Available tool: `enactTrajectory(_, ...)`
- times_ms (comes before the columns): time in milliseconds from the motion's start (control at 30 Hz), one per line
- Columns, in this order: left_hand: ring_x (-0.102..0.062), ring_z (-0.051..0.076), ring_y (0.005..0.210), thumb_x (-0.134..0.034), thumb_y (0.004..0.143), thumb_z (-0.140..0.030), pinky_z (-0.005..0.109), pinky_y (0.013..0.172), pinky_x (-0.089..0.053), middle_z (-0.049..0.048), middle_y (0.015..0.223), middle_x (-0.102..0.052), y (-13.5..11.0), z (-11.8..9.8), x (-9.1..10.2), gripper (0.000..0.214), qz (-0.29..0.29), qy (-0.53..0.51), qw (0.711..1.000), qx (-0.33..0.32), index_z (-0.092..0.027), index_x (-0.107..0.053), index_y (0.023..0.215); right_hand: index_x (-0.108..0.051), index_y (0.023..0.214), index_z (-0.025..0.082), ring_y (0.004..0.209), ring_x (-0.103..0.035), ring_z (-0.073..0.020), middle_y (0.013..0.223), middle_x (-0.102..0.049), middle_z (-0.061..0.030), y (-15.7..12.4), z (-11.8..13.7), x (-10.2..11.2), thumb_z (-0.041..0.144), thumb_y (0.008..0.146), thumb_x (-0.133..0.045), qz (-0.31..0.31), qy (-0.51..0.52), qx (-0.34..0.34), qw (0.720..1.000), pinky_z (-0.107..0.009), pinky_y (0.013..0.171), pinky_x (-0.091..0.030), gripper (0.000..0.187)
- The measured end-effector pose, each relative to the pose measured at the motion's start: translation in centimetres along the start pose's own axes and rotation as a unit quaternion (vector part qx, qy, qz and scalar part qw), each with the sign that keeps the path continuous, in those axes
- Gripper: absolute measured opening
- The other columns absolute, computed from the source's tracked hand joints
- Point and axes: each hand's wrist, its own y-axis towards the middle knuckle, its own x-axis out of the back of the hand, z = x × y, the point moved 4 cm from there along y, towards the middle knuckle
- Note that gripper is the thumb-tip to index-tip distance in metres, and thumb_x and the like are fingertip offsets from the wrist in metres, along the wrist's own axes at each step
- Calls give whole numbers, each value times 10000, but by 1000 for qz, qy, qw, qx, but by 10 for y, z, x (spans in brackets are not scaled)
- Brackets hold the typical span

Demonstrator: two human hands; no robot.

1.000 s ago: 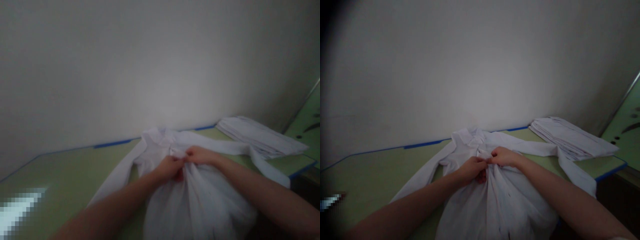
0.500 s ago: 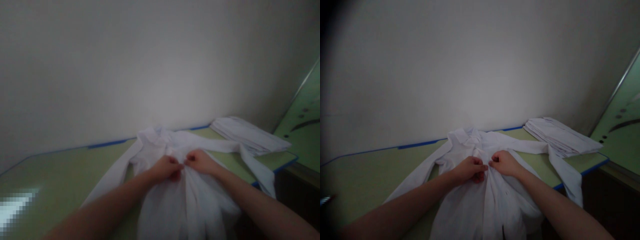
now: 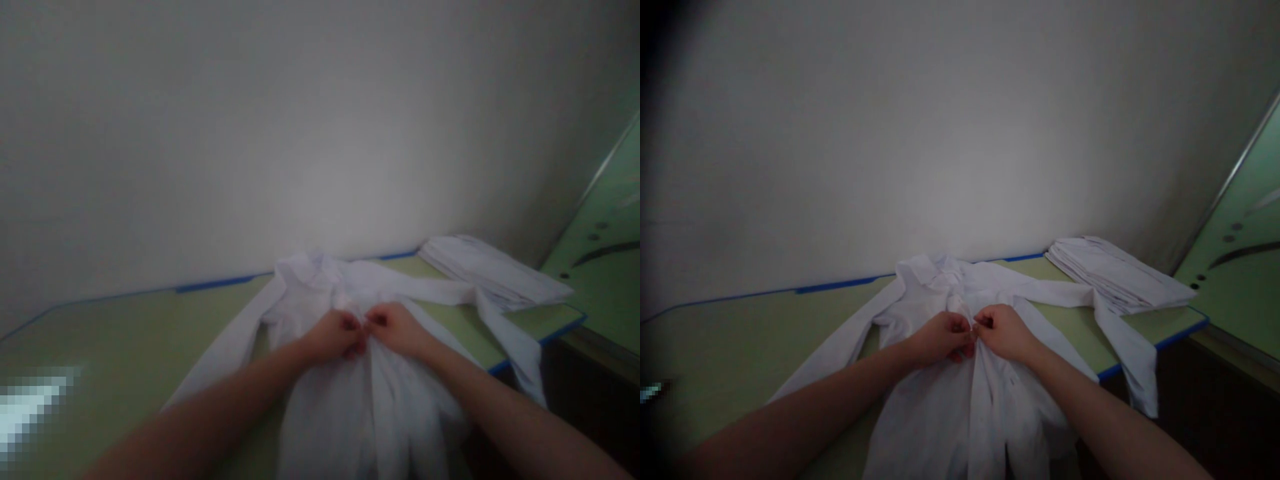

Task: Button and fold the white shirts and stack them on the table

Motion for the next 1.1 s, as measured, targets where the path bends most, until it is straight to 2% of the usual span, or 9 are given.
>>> enactTrajectory(200, -610, 130, 615, -563, 746, -385, 241, 577, -482, 71, 756, -670, -4, -4, 1, 263, 50, -32, 998, -20, -126, -603, 764, -588, 619, 149, 601, -489, -101, 609, -577, 3, -14, -4, -3, 209, 755, -510, -38, -40, 7, 998, -199, 572, -311, 168)
enactTrajectory(433, -603, 123, 598, -575, 737, -394, 238, 573, -481, 67, 734, -663, -4, -5, 0, 271, 35, -50, 998, -6, -124, -591, 763, -605, 627, 165, 620, -505, -111, 637, -595, -10, -21, 0, -6, 194, 764, -519, -49, -60, 37, 996, -213, 603, -324, 165)
enactTrajectory(567, -596, 120, 579, -569, 736, -397, 237, 564, -475, 58, 723, -659, -3, -5, 0, 272, 35, -35, 999, -11, -128, -591, 770, -656, 721, 182, 653, -531, -118, 698, -627, -22, -24, 4, -5, 210, 805, -491, -38, -37, 66, 996, -222, 634, -355, 188)
enactTrajectory(667, -584, 122, 545, -553, 743, -407, 226, 526, -451, 39, 643, -637, -3, -1, 1, 283, 26, -5, 1000, -14, -128, -592, 762, -678, 803, 194, 689, -554, -121, 763, -648, -21, -26, 5, -4, 223, 813, -488, -2, 15, 81, 997, -227, 659, -380, 192)
enactTrajectory(767, -549, 110, 489, -531, 758, -420, 208, 480, -403, 16, 562, -603, -3, 1, 2, 301, 29, 45, 998, -20, -128, -600, 741, -674, 855, 169, 664, -561, -120, 745, -645, -24, -24, -4, -5, 263, 821, -480, 51, 135, 44, 989, -224, 620, -402, 219)
enactTrajectory(867, -535, 103, 478, -526, 765, -411, 203, 466, -382, 13, 567, -603, -5, -1, 1, 298, 46, 52, 997, -33, -124, -605, 775, -655, 850, 128, 565, -541, -107, 641, -611, -16, -21, -15, -9, 305, 819, -478, 84, 244, -21, 966, -217, 543, -403, 252)
enactTrajectory(967, -540, 103, 494, -522, 774, -379, 209, 483, -396, 20, 592, -607, -7, -3, 0, 276, 75, 28, 995, -54, -116, -605, 789, -638, 851, 123, 520, -530, -94, 611, -603, -6, -19, -19, -13, 285, 775, -529, 84, 246, -42, 965, -208, 514, -399, 210)
enactTrajectory(1100, -548, 102, 524, -558, 751, -322, 206, 504, -409, 19, 607, -598, -7, -3, -2, 213, 103, -5, 993, -62, -113, -602, 762, -616, 844, 141, 538, -530, -92, 622, -612, -1, -20, -17, -15, 232, 718, -570, 39, 178, -29, 983, -197, 519, -398, 162)
